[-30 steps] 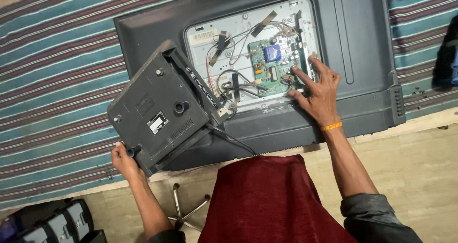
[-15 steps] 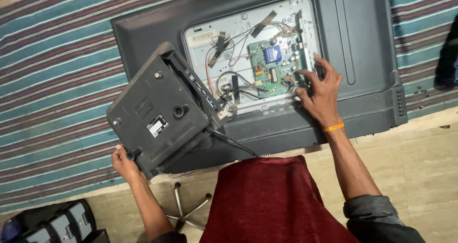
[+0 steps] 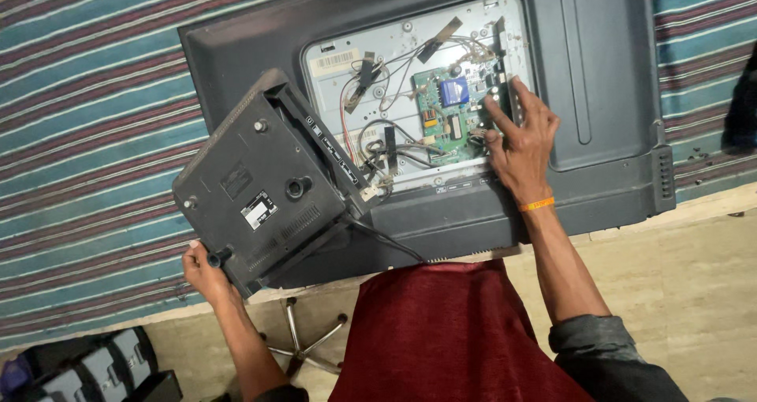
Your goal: The person uses a power drill to remove screws from the back cover of a television, then detaches the cover and disconnects internal cables. They proceed to remove the main circuit board from the chassis.
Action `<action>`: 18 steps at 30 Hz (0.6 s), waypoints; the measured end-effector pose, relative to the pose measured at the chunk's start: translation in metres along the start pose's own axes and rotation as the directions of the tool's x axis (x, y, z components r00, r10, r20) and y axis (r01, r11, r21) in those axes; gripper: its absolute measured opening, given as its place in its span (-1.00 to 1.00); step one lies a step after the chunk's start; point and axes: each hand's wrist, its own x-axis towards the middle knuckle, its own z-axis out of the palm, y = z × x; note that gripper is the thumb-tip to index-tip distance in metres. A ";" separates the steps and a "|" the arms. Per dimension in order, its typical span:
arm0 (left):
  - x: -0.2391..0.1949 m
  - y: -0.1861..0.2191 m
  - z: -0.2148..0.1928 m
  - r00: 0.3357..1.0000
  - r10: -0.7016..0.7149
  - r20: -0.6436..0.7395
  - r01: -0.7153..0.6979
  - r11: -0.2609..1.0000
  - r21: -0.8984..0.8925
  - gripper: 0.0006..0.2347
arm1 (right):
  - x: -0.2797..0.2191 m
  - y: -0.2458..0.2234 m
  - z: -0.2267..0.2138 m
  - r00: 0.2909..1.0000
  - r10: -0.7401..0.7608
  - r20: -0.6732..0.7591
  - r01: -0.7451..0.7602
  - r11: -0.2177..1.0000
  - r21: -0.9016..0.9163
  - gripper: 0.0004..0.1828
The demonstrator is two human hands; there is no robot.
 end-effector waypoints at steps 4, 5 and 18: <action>-0.004 0.004 0.000 1.000 -0.019 -0.004 0.019 1.000 -0.006 -0.75 | -0.002 -0.002 0.000 1.000 0.021 -0.001 -0.021 1.000 -0.009 -0.54; -0.005 0.005 0.001 0.999 -0.047 -0.010 0.047 0.999 -0.016 -0.76 | -0.002 -0.002 -0.001 1.000 0.030 -0.004 -0.030 1.000 -0.006 -0.57; -0.001 -0.001 0.000 1.000 0.004 -0.002 -0.004 1.000 -0.026 -0.77 | -0.002 -0.002 0.002 0.993 0.102 -0.052 -0.099 0.993 0.057 -0.69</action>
